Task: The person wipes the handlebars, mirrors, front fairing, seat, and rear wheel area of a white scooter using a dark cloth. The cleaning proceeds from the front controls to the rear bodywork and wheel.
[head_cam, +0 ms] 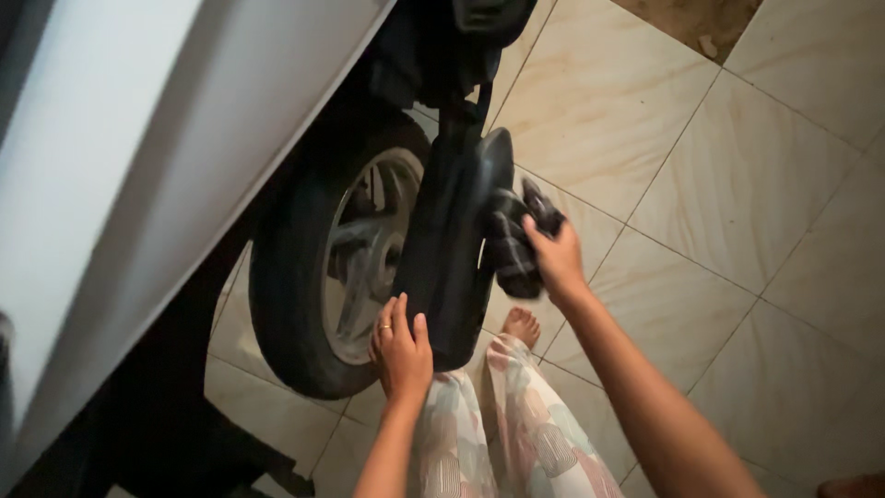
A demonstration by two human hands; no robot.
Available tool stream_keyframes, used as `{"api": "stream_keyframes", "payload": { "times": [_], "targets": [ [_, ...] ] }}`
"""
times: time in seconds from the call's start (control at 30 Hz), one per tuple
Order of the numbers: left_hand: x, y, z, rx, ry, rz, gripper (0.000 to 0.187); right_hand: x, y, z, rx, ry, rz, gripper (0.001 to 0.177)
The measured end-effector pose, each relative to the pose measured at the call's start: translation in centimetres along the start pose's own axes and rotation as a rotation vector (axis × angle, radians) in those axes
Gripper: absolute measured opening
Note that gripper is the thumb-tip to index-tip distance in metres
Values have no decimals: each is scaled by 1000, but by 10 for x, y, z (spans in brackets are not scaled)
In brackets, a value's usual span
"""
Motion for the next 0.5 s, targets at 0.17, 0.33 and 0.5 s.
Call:
{"api": "stream_keyframes", "payload": {
  "times": [0.17,0.33,0.5],
  "targets": [
    [21,-1,14,144,-34,-139,52,15,-62,76,141,-561,-243,57],
    [27,7,7,145,-73,-66,55,42,-185,90,481,-710,-250,73],
    [3,-14,-33,29,-283,5,52,73,-212,69,794,-616,-284,62]
  ]
}}
Point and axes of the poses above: each hand's wrist, its own y-axis towards the middle knuckle, its own z-axis out of the palm, x = y × z, the point moved 6 cm from there along y, towards the middle knuckle, and after that the axes turned 14 degrees about -z, right-handed, at the moved point
